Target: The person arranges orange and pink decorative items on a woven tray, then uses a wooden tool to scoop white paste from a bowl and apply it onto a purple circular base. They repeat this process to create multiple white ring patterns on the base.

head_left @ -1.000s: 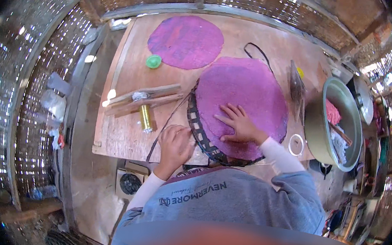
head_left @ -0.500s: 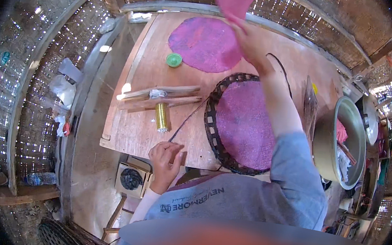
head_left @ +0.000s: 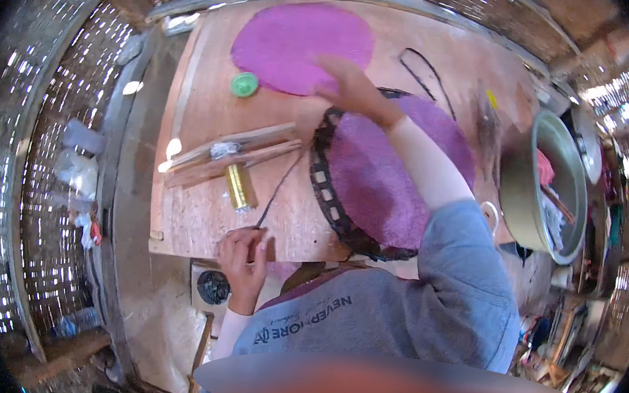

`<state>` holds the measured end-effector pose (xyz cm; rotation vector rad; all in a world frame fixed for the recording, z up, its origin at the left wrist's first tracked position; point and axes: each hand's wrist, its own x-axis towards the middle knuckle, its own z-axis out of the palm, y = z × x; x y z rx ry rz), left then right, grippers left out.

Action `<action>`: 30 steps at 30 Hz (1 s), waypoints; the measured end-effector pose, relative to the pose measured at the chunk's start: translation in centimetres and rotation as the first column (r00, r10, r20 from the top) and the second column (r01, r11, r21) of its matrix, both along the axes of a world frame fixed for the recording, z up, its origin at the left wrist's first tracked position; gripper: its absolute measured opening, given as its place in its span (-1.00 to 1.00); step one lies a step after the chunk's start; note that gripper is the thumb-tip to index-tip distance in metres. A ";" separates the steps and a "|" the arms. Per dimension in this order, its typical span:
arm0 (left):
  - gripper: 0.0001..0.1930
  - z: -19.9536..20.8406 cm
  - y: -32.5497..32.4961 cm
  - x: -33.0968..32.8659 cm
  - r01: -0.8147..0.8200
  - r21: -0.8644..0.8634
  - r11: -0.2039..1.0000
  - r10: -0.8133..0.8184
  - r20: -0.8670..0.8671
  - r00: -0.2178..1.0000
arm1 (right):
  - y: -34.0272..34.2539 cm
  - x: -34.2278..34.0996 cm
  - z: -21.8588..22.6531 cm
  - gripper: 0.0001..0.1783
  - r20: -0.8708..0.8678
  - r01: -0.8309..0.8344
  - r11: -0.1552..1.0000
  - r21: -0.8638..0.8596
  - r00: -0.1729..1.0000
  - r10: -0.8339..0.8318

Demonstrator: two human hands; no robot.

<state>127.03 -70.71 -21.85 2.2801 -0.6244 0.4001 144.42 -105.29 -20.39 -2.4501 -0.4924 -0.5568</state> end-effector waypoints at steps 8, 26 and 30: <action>-0.84 0.8 -0.8 5.5 -0.065 -0.111 0.992 0.075 0.085 0.994 | -1.2 -27.8 -1.8 -0.20 -0.512 0.166 0.970 -0.177 0.827 -0.235; -0.87 3.3 -9.2 6.7 0.278 -0.098 0.956 -0.251 0.224 0.942 | 1.5 -29.7 -3.6 -0.65 -0.373 0.424 0.895 0.134 0.859 -0.351; -0.88 2.5 -6.8 6.5 0.191 -0.060 0.980 -0.178 0.185 0.967 | 2.2 -29.1 -4.2 -0.64 -0.346 0.387 0.907 -0.164 0.839 -0.420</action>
